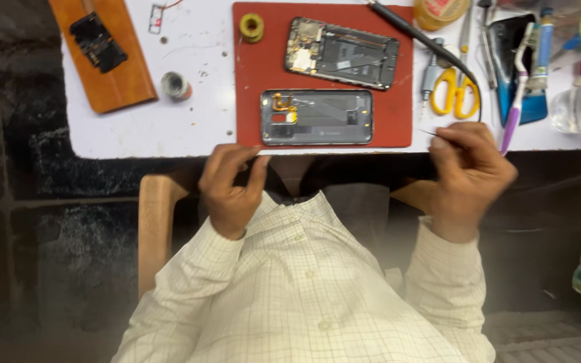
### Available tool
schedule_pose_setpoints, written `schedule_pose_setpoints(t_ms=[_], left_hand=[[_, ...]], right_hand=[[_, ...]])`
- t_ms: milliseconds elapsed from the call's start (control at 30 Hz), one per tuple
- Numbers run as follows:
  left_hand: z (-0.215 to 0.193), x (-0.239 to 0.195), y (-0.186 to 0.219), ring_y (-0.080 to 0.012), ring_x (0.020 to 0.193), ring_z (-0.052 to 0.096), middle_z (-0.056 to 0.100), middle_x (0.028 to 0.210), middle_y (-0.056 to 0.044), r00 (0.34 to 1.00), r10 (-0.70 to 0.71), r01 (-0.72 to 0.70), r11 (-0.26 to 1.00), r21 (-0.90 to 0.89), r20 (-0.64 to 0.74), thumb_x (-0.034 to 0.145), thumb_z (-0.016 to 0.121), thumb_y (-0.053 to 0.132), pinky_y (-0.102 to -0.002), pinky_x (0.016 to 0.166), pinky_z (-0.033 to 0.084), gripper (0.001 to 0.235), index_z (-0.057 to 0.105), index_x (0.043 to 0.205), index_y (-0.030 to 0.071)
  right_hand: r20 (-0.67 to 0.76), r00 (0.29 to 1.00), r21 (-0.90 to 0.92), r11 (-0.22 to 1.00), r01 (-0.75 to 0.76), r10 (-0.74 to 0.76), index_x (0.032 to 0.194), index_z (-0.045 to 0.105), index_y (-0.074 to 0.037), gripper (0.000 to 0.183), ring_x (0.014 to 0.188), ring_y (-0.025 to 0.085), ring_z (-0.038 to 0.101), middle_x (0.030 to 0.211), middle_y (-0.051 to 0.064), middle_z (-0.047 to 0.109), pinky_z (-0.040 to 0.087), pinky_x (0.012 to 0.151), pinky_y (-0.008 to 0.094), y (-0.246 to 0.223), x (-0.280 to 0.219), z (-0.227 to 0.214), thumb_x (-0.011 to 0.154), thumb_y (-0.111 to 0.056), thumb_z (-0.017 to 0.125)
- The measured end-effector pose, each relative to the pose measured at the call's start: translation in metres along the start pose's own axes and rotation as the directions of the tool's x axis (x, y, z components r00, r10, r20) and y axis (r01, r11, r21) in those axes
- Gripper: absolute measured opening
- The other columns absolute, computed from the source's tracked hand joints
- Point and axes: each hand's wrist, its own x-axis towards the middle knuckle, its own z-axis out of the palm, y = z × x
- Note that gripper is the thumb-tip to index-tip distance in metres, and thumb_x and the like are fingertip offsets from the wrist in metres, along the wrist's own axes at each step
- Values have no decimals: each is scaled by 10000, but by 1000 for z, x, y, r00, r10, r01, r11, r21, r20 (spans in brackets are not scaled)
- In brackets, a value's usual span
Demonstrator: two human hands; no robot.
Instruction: The person works on a disassembled smartphone, applying flux paste to a small component and then soldering it with a soldering iron. The person handles the phone, flux paste, and soldering iron throughout the task.
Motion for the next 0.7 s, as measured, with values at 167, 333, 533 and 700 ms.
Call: schedule_pose_setpoints(t_ms=[167,333,533,700], left_hand=[[2,1,-5,-204,797,647,676,971,-100,999,-30,29,999,24,36,879,854,58,-305,680,535,227,720,1059,21],[1,7,-13,-243,904,676,647,1036,-103,998,-43,42,999,27,34,893,849,87,-334,771,567,265,696,1099,19],[1,12,-21,-264,960,668,618,1098,-118,996,-56,51,997,66,75,863,862,142,-354,815,569,351,683,1133,4],[2,12,-23,-268,959,651,613,1096,-124,994,-58,50,995,86,94,866,870,165,-364,814,555,366,677,1131,0]], right_hand=[[214,973,-198,972,126,-83,1076,775,8,184,886,132,589,1009,73,640,448,752,253,-6,12,66,914,94,787],[372,912,-199,945,261,-174,1025,775,-21,147,787,142,607,916,56,631,481,680,287,-4,29,142,900,45,812],[434,858,-280,864,419,-275,996,758,-7,94,781,207,630,916,89,636,501,666,329,14,53,190,918,35,790],[455,820,-314,798,514,-349,978,757,-13,92,835,245,642,919,77,650,508,706,352,26,61,202,905,30,791]])
